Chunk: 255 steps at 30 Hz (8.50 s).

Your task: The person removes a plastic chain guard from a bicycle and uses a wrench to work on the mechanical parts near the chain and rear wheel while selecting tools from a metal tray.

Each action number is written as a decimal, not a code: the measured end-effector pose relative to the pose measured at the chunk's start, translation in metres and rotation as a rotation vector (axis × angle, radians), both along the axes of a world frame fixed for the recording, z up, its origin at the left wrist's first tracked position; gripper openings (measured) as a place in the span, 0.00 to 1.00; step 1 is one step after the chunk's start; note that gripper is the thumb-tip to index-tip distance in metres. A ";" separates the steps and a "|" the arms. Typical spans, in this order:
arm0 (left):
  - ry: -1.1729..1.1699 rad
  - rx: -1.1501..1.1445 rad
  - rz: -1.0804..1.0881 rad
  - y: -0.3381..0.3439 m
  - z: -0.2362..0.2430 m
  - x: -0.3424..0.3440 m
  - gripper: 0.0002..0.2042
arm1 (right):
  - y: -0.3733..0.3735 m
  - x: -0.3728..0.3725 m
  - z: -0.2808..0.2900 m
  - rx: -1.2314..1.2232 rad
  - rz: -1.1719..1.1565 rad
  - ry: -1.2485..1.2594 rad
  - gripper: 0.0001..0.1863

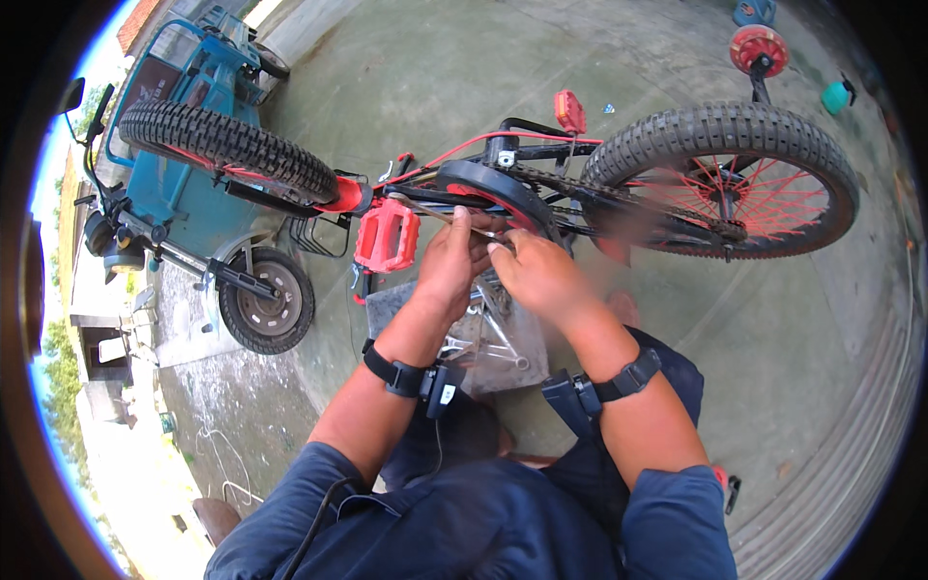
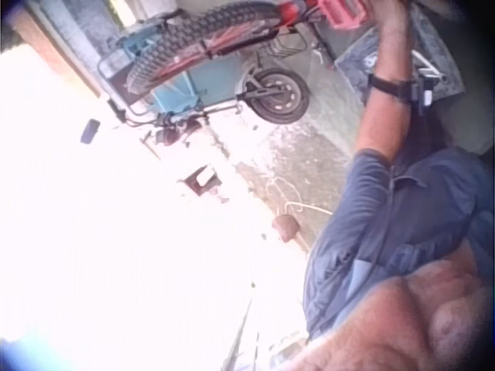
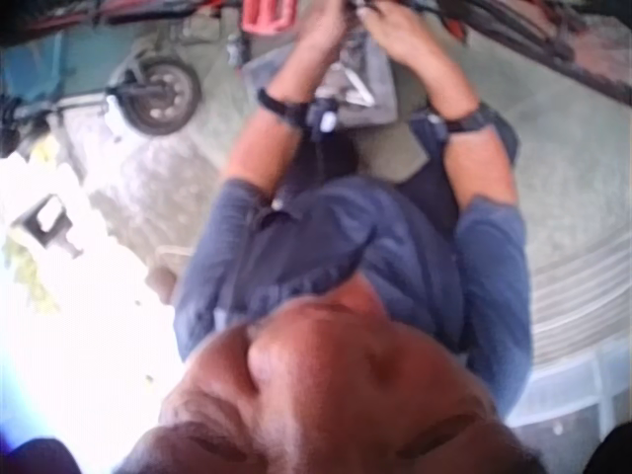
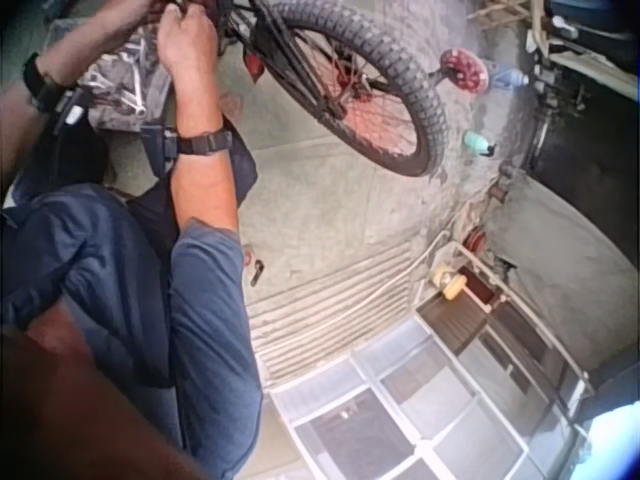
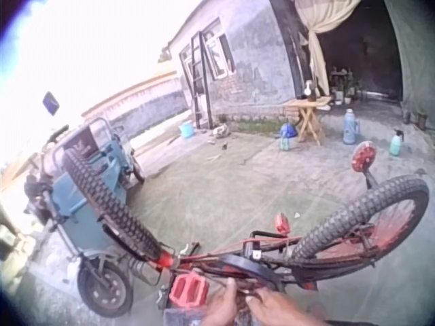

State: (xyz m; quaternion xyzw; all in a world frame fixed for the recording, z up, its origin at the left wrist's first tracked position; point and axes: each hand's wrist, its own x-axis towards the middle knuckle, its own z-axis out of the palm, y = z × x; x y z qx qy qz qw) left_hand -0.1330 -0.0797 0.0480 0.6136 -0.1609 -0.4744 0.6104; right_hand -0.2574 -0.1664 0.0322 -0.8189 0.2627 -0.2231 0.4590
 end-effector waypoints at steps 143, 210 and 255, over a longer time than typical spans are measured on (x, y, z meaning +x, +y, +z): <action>0.764 -0.310 0.196 0.030 -0.053 0.030 0.15 | 0.052 0.064 0.033 1.421 0.320 -0.528 0.15; -0.731 -0.079 0.189 0.055 0.077 0.021 0.24 | -0.022 -0.017 0.096 -0.235 -0.158 -0.169 0.08; -1.376 0.120 0.086 0.008 0.147 0.024 0.21 | 0.060 0.038 0.075 1.340 0.314 -0.491 0.30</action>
